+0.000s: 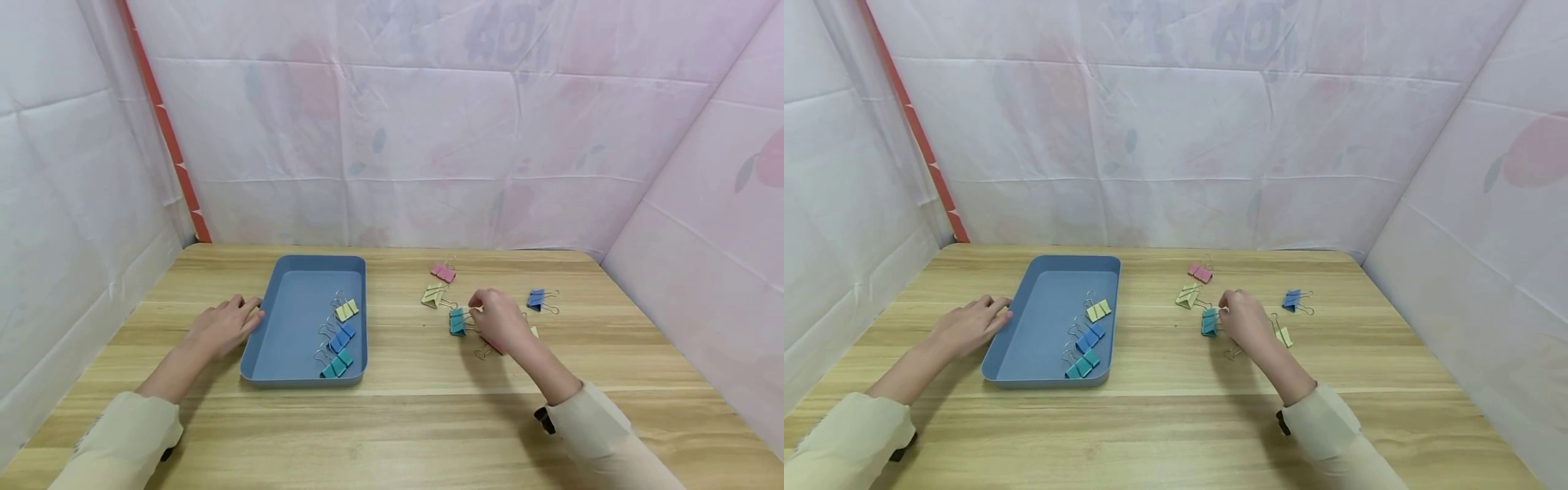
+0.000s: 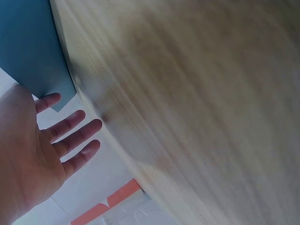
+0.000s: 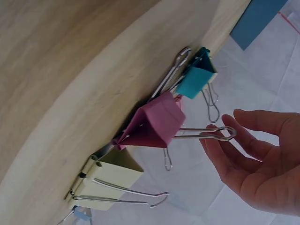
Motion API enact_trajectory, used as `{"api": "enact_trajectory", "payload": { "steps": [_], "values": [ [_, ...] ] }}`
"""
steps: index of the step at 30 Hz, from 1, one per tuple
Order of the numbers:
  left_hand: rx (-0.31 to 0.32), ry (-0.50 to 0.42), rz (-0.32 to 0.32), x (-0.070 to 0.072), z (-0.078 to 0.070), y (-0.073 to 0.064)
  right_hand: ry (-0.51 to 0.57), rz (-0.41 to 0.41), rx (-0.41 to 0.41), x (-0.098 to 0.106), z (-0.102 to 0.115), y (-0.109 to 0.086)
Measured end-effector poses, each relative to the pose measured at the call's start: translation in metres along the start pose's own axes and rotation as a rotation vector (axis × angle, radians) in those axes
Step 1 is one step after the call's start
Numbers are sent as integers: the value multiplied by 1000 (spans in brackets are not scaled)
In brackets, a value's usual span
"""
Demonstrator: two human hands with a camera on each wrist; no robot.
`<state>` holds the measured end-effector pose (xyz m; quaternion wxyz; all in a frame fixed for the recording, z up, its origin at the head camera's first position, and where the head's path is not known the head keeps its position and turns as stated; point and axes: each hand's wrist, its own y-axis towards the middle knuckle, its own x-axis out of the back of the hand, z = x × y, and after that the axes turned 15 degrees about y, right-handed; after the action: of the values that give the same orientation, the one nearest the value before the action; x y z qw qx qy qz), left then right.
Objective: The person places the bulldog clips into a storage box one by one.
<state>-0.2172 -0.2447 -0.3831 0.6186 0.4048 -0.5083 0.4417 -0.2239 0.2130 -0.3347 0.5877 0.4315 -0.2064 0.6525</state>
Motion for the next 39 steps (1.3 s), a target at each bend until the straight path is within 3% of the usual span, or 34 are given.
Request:
{"api": "enact_trajectory", "payload": {
  "steps": [8,26,29,35,39],
  "values": [
    [1,-8,-1,1,-2,0,-32,39,-63,-3,-10,5],
    [6,-20,0,-1,0,1,57,70,46,-16,-6,11],
    [1,-19,3,0,-1,1,120,100,7,-15,-6,9],
    [-2,-16,-1,-1,0,1,325,147,-148,-14,-6,2],
    [1,-12,8,0,0,1,320,168,-173,-11,-6,-2]
  ]
}}
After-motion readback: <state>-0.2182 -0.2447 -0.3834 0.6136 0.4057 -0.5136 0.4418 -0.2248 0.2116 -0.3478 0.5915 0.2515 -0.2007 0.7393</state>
